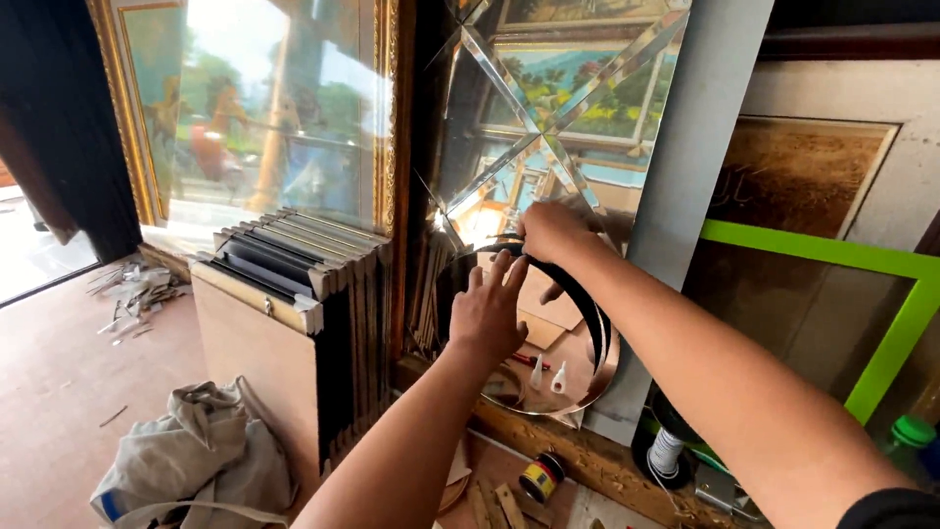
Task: The person places a round mirror on a square wooden board and traces its outline with a pencil. They then use a utility knife to cut along the traced circle on the wood.
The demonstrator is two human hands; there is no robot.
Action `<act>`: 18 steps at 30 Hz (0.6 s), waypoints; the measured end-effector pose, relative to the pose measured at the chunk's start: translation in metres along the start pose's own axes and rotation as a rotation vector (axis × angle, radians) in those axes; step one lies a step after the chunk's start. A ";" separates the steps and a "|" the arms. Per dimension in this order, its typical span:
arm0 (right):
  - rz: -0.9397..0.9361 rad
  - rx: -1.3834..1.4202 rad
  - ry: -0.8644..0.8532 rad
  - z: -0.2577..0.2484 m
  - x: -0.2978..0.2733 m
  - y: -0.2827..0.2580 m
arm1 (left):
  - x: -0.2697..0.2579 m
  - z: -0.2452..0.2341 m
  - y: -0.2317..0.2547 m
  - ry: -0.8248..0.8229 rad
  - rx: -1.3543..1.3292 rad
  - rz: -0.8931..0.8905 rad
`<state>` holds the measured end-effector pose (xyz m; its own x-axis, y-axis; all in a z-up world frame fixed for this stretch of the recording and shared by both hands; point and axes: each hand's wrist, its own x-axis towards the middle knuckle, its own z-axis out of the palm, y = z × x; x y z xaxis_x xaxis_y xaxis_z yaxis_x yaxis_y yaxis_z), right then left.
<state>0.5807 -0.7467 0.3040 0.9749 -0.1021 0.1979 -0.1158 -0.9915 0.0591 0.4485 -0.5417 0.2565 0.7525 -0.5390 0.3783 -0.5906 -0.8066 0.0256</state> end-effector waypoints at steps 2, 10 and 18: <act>0.000 0.070 0.004 0.014 0.005 0.005 | -0.002 -0.004 0.000 -0.003 -0.001 0.003; 0.062 0.250 -0.089 -0.072 -0.147 -0.036 | -0.006 -0.004 -0.008 -0.047 -0.007 0.006; 0.140 0.465 0.117 -0.063 -0.167 0.033 | -0.013 -0.029 0.003 -0.091 0.040 0.009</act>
<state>0.4020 -0.7578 0.3347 0.9253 -0.2530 0.2826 -0.1206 -0.9027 -0.4131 0.4287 -0.5299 0.2784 0.7717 -0.5644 0.2930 -0.5865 -0.8098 -0.0155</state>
